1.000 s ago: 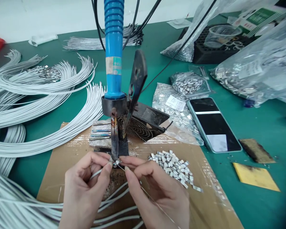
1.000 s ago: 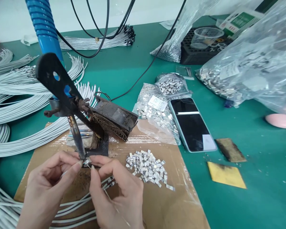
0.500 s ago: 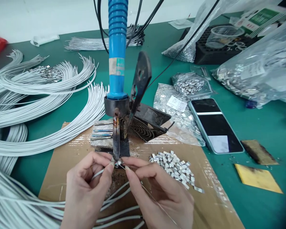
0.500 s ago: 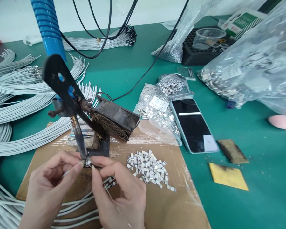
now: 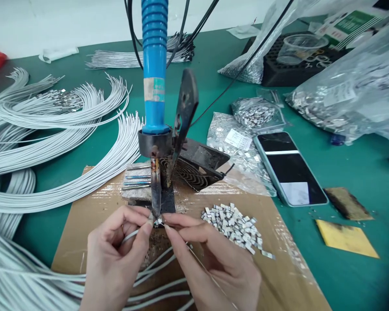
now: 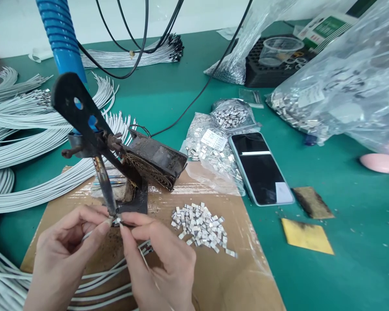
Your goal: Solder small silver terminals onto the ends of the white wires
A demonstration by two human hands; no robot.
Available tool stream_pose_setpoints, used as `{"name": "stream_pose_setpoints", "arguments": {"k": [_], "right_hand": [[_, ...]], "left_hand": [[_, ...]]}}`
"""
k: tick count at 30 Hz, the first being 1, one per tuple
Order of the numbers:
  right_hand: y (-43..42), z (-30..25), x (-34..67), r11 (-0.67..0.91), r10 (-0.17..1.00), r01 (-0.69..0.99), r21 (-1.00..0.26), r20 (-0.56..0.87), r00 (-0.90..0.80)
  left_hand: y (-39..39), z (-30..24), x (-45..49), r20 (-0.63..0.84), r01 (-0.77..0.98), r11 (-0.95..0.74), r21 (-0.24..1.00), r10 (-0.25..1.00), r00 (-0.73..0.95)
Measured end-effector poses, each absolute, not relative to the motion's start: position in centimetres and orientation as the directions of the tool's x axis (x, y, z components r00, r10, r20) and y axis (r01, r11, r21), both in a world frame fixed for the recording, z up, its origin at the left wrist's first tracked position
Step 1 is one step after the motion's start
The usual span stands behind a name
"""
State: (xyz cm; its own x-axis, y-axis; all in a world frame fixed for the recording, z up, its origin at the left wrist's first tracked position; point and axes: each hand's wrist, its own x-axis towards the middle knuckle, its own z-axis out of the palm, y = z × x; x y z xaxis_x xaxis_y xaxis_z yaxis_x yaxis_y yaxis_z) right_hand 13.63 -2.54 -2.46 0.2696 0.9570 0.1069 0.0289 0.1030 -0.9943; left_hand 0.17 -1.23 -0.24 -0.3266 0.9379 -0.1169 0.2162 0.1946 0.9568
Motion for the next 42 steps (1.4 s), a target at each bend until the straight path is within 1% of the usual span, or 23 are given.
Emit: {"name": "stream_pose_setpoints", "arguments": {"k": [3, 8, 16, 19, 22, 25, 27, 29, 31, 33, 36, 42], "right_hand": [[-2.5, -2.5, 13.6, 0.121, 0.955, 0.05, -0.991, 0.13, 0.268], [-2.5, -2.7, 13.7, 0.125, 0.961, 0.044, -0.991, 0.132, 0.244], [-2.5, -2.7, 13.6, 0.11, 0.963, 0.02, -0.994, 0.112, 0.243], [-2.6, -2.7, 13.5, 0.089, 0.967, -0.004, -0.996, 0.085, 0.242], [-2.7, -2.7, 13.6, 0.062, 0.969, 0.006, -0.998, 0.061, 0.24], [-2.6, -2.8, 14.1, -0.005, 0.961, 0.073, -0.997, 0.015, 0.276], [-2.6, -3.0, 14.7, -0.053, 0.963, 0.168, -0.984, -0.006, 0.27], [-2.7, -3.3, 15.2, -0.044, 0.982, 0.262, -0.964, 0.007, 0.191], [-2.9, -3.4, 15.5, 0.012, 0.995, 0.287, -0.958, 0.04, 0.094], [-3.2, -3.4, 15.7, 0.034, 0.997, 0.251, -0.967, 0.052, 0.063], [-3.6, -3.1, 15.7, 0.027, 0.998, 0.191, -0.981, 0.039, 0.058], [-4.5, -2.8, 15.7, -0.031, 0.999, 0.077, -0.997, -0.03, 0.012]], "left_hand": [[-1.2, -0.3, -0.3, -0.101, 0.274, 0.173, 0.946, 0.961, -0.257], [-1.1, -0.1, 0.6, -0.148, 0.181, 0.225, 0.957, 0.921, -0.361], [-1.1, 0.0, 0.9, -0.155, 0.173, 0.23, 0.958, 0.918, -0.365], [-1.2, 0.0, 0.9, -0.161, 0.175, 0.237, 0.956, 0.918, -0.362], [-1.3, 0.1, 1.1, -0.175, 0.158, 0.247, 0.956, 0.913, -0.368], [-1.8, 0.1, 1.5, -0.223, 0.113, 0.279, 0.954, 0.908, -0.355], [-2.3, 0.0, 1.7, -0.268, 0.089, 0.315, 0.945, 0.901, -0.342], [-3.0, -0.2, 1.7, -0.306, 0.092, 0.349, 0.933, 0.899, -0.313], [-3.7, -0.6, 1.6, -0.33, 0.111, 0.367, 0.924, 0.908, -0.258], [-4.4, -1.0, 1.4, -0.344, 0.131, 0.376, 0.917, 0.915, -0.212], [-5.4, -1.2, 1.1, -0.367, 0.139, 0.394, 0.908, 0.911, -0.185], [-6.7, -0.5, 1.0, -0.448, 0.047, 0.459, 0.887, 0.882, -0.148]]}}
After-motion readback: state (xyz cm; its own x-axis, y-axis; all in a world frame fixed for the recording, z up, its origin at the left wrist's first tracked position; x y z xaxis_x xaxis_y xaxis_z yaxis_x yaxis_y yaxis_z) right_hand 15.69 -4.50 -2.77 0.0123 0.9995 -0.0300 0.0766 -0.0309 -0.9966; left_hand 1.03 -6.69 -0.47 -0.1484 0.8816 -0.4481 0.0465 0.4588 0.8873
